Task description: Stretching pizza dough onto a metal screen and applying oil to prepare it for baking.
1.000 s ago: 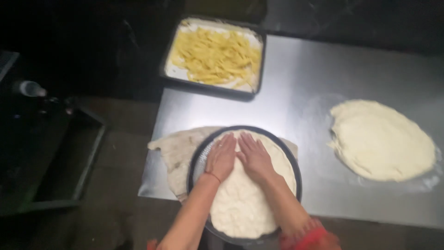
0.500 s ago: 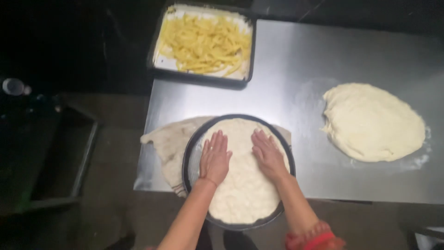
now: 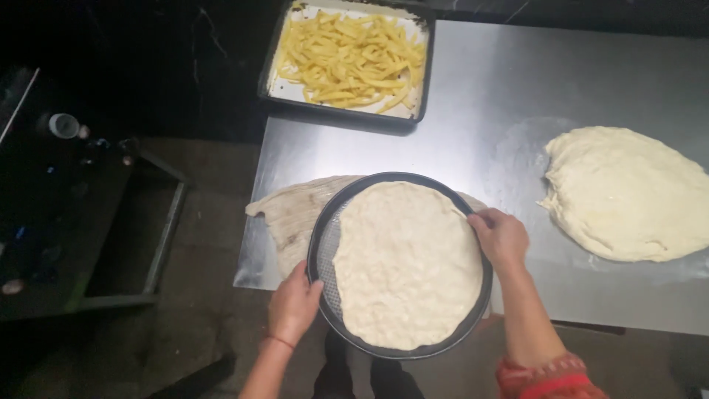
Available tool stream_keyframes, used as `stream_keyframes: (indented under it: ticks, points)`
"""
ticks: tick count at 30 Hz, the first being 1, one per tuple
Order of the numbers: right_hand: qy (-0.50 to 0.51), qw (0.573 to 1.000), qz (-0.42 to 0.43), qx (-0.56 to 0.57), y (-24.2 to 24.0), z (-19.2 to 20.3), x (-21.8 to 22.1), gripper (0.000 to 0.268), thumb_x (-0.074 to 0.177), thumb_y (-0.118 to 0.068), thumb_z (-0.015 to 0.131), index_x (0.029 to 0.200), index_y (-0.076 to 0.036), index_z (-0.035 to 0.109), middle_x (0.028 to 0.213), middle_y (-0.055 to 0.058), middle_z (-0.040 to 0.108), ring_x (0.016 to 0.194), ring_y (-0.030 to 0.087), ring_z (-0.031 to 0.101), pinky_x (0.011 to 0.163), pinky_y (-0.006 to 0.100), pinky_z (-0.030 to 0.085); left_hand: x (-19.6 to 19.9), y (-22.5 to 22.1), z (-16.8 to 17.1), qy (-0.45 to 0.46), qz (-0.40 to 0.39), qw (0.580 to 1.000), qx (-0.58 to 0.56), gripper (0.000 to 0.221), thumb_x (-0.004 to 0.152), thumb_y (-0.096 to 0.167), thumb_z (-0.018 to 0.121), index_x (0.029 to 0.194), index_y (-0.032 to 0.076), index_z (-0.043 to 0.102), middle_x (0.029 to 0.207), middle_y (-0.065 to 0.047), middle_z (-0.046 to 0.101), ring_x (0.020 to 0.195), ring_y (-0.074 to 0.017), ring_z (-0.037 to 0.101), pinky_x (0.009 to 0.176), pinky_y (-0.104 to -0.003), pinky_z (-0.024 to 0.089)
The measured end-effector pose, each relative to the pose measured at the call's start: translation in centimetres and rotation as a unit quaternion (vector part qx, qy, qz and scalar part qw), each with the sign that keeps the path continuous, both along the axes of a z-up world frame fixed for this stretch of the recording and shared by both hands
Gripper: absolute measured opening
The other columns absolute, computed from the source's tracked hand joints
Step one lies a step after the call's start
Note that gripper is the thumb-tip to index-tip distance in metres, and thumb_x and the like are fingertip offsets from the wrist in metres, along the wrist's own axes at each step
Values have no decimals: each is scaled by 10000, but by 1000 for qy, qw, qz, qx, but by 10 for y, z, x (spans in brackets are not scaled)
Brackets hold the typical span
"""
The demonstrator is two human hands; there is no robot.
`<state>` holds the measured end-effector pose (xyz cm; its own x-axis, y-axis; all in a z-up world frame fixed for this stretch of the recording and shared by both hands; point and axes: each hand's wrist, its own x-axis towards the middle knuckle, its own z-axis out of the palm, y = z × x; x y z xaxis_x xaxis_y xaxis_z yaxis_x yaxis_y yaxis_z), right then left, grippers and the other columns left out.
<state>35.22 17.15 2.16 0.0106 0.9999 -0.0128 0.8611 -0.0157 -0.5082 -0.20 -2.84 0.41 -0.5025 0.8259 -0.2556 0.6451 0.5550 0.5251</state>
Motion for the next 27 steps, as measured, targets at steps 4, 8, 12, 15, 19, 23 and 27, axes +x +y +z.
stream_keyframes:
  ticks: [4, 8, 12, 15, 19, 23, 27]
  points:
    - [-62, 990, -32, -126, -57, 2, 40, 411, 858, -463, 749, 1044, -98, 786, 955, 133, 789, 916, 338, 742, 814, 455, 561, 3, 43, -10, 76, -38, 983, 162, 409, 849, 87, 670, 1254, 42, 642, 1097, -195, 698, 1040, -426, 640, 889, -527, 512]
    - [-117, 993, 6, -17, -119, 28, 30, 577, 803, -476, 749, 1220, -81, 699, 1202, 160, 724, 1130, 337, 681, 961, 445, 540, 36, 99, 35, 84, -93, 962, 244, 409, 878, 88, 590, 1283, 64, 639, 1171, -162, 689, 1124, -359, 640, 1012, -489, 494]
    - [-40, 973, 181, 140, -109, -1, -22, 689, 892, -323, 639, 1480, 3, 485, 1531, 227, 478, 1454, 377, 435, 1161, 449, 386, 109, 90, 12, 93, -296, 913, 266, 546, 886, 164, 624, 1391, -29, 547, 1413, -212, 562, 1345, -355, 507, 1152, -525, 323]
    - [-84, 949, 278, 125, -91, -15, -55, 585, 961, -283, 564, 1479, -30, 460, 1598, 193, 405, 1521, 316, 331, 1242, 472, 259, 123, 84, -5, 59, -379, 895, 226, 553, 937, 228, 581, 1420, -31, 509, 1516, -200, 468, 1436, -320, 398, 1177, -518, 230]
    - [-91, 945, 315, 15, -69, -18, -69, 601, 1018, -304, 480, 1535, -11, 390, 1631, 176, 306, 1519, 292, 236, 1208, 488, 168, 119, 109, -19, 75, -352, 918, 168, 522, 999, 228, 495, 1477, 19, 492, 1604, -151, 421, 1525, -258, 344, 1259, -453, 200]
    - [-93, 938, 329, -56, -33, -30, -75, 554, 1019, -326, 447, 1526, -103, 423, 1651, 99, 326, 1545, 235, 243, 1244, 444, 166, 107, 140, -27, 66, -332, 928, 158, 543, 1001, 264, 486, 1482, 12, 473, 1591, -163, 403, 1499, -267, 323, 1236, -443, 192]
    - [-47, 960, 276, 19, -7, -24, -90, 550, 1022, -322, 480, 1529, -109, 461, 1623, 98, 399, 1537, 231, 298, 1285, 460, 173, 97, 158, -19, 120, -336, 913, 201, 549, 1005, 242, 488, 1496, -2, 469, 1590, -154, 424, 1507, -267, 336, 1247, -441, 204]
